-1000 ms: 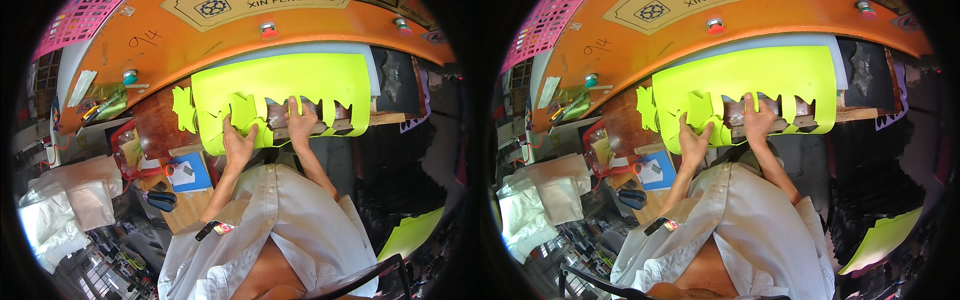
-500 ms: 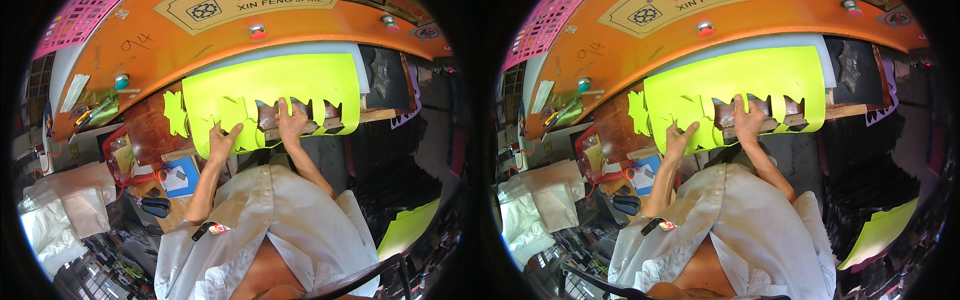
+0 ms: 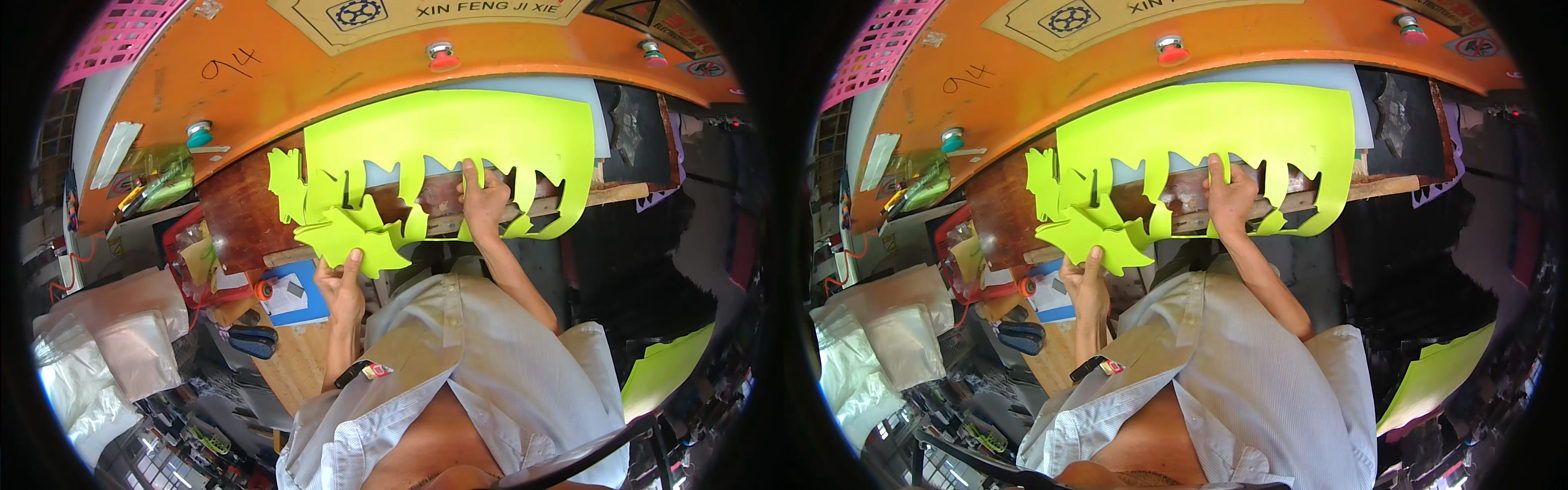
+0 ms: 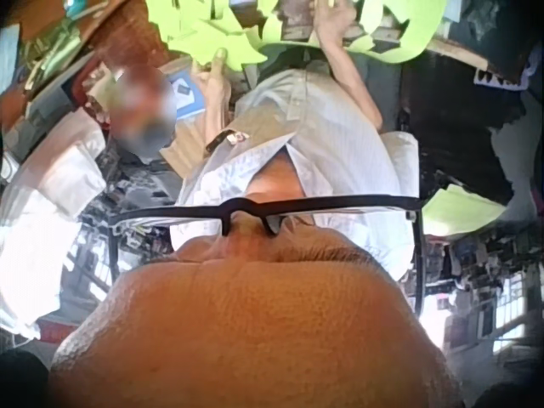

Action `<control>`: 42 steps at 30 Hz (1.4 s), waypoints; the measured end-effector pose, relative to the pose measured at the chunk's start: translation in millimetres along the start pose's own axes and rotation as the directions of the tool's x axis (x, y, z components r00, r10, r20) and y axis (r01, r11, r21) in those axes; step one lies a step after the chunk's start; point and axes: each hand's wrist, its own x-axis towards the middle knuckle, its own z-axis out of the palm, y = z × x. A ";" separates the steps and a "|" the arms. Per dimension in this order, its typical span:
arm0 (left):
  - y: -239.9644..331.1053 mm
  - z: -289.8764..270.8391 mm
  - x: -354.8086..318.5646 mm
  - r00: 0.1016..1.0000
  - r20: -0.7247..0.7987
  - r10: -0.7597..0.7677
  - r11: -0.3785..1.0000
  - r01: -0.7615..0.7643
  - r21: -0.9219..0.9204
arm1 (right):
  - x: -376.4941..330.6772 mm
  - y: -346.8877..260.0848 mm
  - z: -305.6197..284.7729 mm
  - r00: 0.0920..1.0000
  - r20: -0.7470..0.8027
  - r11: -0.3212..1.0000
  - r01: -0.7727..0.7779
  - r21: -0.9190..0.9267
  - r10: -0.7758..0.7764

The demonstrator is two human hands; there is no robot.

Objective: The person repeatedly places a dark star-shaped template onto a lime-green adhesive sheet, presses it, and peels away the surrounding material to reveal cut shapes. The person also handles a purple star-shaped piece and sets it aside.

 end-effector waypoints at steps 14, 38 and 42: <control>-9.1 43.0 51.6 0.910 0.411 -0.053 0.950 -0.080 0.301 | -4.7 4.3 -4.3 0.969 0.053 0.945 0.248 -0.215 -0.242; -34.6 9.7 -6.6 0.974 0.225 0.003 0.974 -0.054 0.221 | -45.5 25.4 51.0 0.923 0.346 0.809 0.332 -0.485 -0.171; -28.1 -5.4 -31.2 0.997 0.073 0.014 0.997 -0.019 0.072 | -48.9 30.4 57.7 0.899 0.291 0.723 0.437 -0.535 -0.327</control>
